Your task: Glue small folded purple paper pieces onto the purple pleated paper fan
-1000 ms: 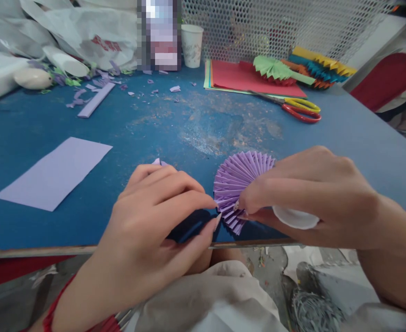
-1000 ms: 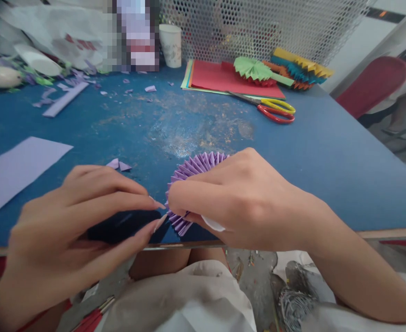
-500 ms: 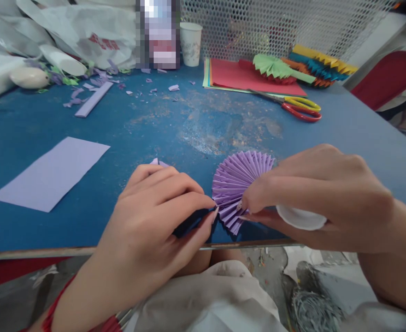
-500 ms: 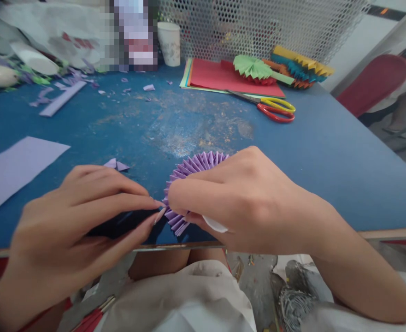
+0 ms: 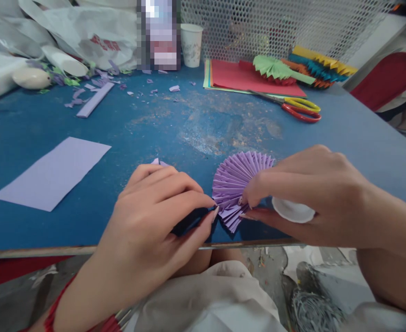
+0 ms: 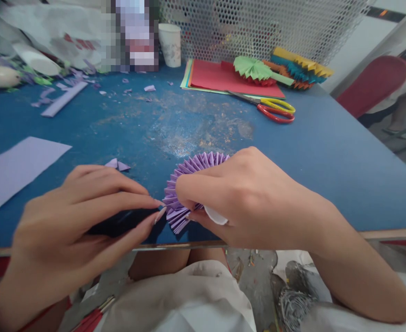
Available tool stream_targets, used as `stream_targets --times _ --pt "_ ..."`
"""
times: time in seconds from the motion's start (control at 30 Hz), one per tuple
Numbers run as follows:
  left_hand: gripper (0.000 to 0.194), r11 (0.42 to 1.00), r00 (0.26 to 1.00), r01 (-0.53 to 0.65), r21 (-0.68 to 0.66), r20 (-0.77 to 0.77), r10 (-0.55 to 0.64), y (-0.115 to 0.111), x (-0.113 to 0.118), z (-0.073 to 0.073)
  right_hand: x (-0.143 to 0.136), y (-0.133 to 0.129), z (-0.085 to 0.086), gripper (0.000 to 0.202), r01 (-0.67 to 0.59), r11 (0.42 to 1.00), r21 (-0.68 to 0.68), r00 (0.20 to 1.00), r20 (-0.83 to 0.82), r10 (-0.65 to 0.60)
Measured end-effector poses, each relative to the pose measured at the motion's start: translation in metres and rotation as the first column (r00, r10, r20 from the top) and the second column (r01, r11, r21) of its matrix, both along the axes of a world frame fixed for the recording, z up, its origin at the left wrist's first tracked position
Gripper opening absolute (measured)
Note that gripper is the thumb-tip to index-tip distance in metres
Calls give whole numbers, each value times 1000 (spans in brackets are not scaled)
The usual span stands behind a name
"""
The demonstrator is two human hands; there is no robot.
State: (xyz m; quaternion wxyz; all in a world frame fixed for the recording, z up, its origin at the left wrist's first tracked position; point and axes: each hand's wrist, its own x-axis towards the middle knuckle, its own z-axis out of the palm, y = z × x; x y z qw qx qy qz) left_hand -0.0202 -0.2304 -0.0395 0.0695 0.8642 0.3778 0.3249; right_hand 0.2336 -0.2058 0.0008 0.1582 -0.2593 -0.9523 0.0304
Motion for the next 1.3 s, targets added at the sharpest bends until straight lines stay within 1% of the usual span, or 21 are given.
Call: stream_targets --times 0.1,0.3,0.63,0.73,0.8,0.9,1.0,1.07,1.13,1.2,1.3 --pt "7 1000 1000 1 5 3 -1 1 0 0 0 0 0 5 7 998 -59 998 -56 -10" --pt "7 1000 1000 -5 9 11 5 1 1 -1 -1 2 -1 7 74 997 3 997 -15 -74" --pt "8 999 1000 -11 39 -11 11 3 1 -1 -4 5 -1 8 111 994 -20 994 -12 -111" --pt "7 997 999 -39 61 -11 40 0 3 0 -4 8 -2 13 108 994 -13 994 -12 -109" --pt "5 994 998 -60 87 -3 61 -3 2 1 -5 8 -2 11 106 994 -11 994 -4 -106" --pt "7 986 994 -108 126 16 107 -7 -9 2 -6 5 0 8 133 991 -19 990 38 -132" --pt "8 965 975 -220 145 -6 223 -6 -29 3 -9 2 1 7 183 983 22 979 84 -185" --pt "7 949 955 -291 120 -30 296 -1 -43 3 -12 -2 2 7 228 971 69 965 119 -235" --pt "8 941 941 -331 69 -48 335 5 -52 3 -15 -6 3 8 277 953 120 940 169 -295" --pt "11 935 932 -353 32 -78 354 11 -57 5 -17 -11 4 10 316 933 173 912 214 -349" --pt "19 935 924 -352 31 -149 353 19 -54 6 -19 -19 6 11 356 910 211 873 274 -405"
